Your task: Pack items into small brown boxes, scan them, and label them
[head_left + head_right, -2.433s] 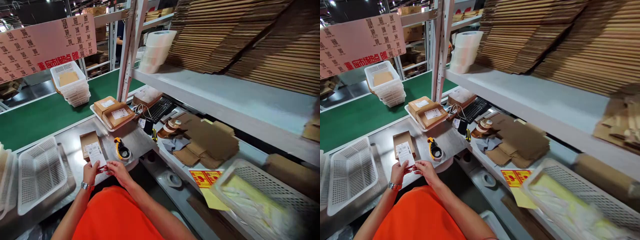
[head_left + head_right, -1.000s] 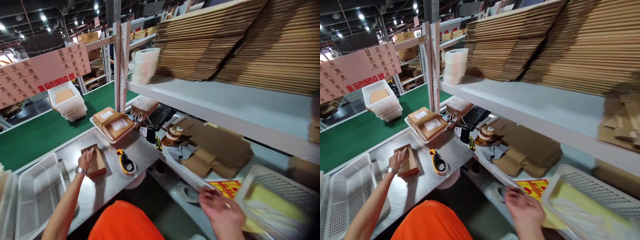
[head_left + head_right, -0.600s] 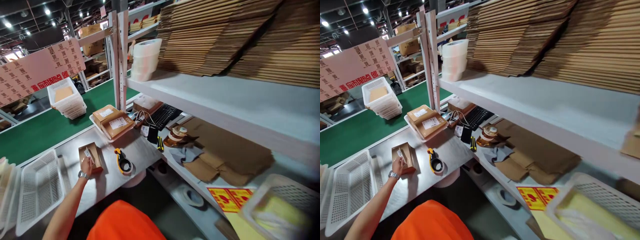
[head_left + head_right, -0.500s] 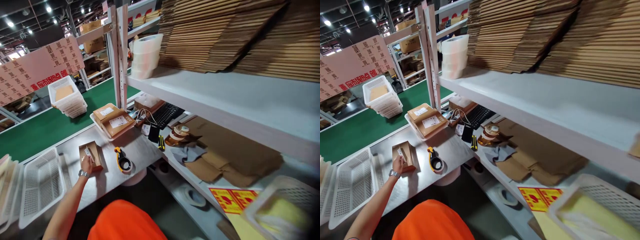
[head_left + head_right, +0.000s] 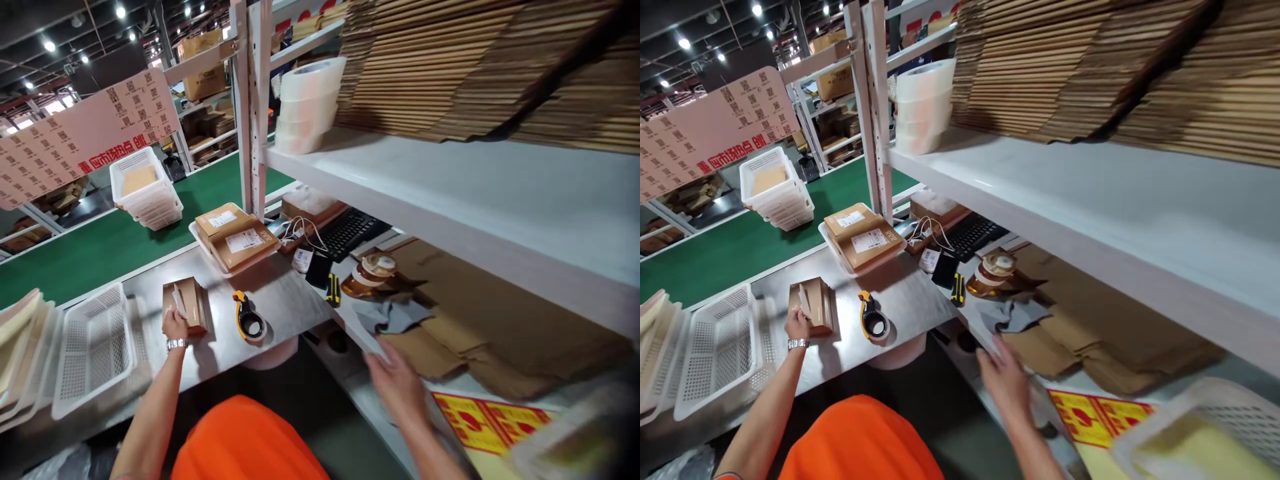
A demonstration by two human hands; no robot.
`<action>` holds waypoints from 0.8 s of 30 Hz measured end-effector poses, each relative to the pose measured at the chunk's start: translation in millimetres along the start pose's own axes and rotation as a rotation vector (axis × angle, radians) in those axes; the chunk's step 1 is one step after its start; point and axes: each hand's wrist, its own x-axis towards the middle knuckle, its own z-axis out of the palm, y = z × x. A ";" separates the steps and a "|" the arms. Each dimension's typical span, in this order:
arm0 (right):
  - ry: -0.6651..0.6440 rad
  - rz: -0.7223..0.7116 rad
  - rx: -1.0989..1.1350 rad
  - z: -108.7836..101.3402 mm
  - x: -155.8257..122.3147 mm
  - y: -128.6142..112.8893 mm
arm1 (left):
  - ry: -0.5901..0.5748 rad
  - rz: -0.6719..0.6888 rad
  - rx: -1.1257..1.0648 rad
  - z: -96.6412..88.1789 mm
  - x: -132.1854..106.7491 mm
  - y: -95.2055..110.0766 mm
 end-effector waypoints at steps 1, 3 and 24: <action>-0.054 -0.059 0.088 11.5 -9.9 -13.3 | 0.016 -0.010 -0.003 -0.9 -2.0 -1.2; -0.247 -0.233 0.296 47.1 -31.4 -58.0 | 0.032 -0.011 -0.015 -4.3 -6.9 -5.2; -0.872 -0.846 0.090 221.0 -125.3 -265.2 | -0.033 0.015 -0.227 -30.8 -6.7 -99.3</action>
